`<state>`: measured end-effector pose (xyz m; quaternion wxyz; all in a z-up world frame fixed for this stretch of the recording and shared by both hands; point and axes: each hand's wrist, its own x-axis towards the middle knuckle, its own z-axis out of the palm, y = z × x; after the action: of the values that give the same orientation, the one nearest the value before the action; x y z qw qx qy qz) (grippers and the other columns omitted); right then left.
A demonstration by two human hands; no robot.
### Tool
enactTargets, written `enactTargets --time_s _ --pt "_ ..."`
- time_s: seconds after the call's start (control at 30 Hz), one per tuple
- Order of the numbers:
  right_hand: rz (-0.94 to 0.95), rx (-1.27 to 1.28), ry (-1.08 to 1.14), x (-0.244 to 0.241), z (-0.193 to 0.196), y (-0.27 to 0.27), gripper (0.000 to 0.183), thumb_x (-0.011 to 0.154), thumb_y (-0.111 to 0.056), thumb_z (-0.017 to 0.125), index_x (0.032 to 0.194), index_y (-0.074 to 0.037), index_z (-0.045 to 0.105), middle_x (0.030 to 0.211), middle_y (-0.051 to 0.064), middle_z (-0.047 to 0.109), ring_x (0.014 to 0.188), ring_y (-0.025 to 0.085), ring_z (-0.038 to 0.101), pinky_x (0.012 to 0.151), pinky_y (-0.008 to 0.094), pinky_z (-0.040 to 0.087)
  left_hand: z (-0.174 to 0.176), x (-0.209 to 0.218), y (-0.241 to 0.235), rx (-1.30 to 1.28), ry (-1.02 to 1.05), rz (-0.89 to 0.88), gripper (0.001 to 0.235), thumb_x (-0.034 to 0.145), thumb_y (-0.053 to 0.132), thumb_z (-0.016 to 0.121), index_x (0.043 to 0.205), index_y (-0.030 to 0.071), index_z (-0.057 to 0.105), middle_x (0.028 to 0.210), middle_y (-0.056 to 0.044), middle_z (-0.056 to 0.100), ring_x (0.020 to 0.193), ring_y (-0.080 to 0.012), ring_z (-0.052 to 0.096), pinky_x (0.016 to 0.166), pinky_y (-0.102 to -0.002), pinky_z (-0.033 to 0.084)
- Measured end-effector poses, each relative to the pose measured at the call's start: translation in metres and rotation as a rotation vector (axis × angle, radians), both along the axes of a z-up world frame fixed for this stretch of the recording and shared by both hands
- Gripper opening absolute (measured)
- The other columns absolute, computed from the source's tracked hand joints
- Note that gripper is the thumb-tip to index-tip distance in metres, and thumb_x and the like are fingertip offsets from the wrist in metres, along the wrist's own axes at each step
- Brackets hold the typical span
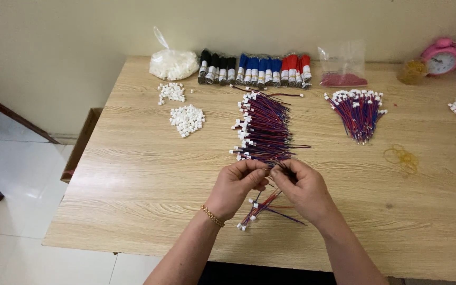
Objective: The person repeatedly picks small white plastic connectors and slides them onto thin colored wires, then places the assembled units into a growing pile on the table. The hands work one at a time, handling connectors and wires directly without tools.
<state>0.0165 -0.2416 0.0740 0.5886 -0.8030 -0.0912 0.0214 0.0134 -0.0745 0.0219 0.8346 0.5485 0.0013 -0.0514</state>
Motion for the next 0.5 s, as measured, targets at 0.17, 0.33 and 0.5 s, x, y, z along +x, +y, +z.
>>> enactTargets --time_s 0.17,0.33,0.5 --pt "-0.028 -0.059 -0.069 0.002 0.008 0.002 0.008 0.084 -0.009 0.069 0.088 -0.002 0.071 0.071 0.011 0.063 0.074 0.015 0.059 0.069 0.032 0.053 -0.008 0.000 -0.002 -0.173 0.055 0.031 0.021 0.094 0.004 0.059 0.111 -0.006 0.065 0.090 -0.013 0.068 0.080 -0.0196 0.071 0.073 -0.030 0.063" --pt "-0.061 -0.161 -0.101 -0.002 0.020 0.008 0.009 0.080 -0.014 0.075 0.083 -0.006 0.073 0.068 0.011 0.064 0.066 0.016 0.061 0.062 0.031 0.052 -0.012 0.000 -0.001 -0.296 0.078 0.017 0.021 0.093 0.002 0.059 0.112 -0.005 0.065 0.091 -0.015 0.068 0.082 -0.0233 0.072 0.075 -0.033 0.063" --pt "-0.059 -0.202 -0.102 -0.001 0.022 0.008 0.010 0.080 -0.015 0.074 0.082 -0.006 0.072 0.066 0.012 0.063 0.064 0.017 0.059 0.059 0.031 0.050 -0.015 0.002 -0.001 -0.314 0.087 -0.002 0.019 0.093 0.003 0.059 0.110 -0.004 0.064 0.093 -0.014 0.068 0.084 -0.0224 0.072 0.075 -0.032 0.062"
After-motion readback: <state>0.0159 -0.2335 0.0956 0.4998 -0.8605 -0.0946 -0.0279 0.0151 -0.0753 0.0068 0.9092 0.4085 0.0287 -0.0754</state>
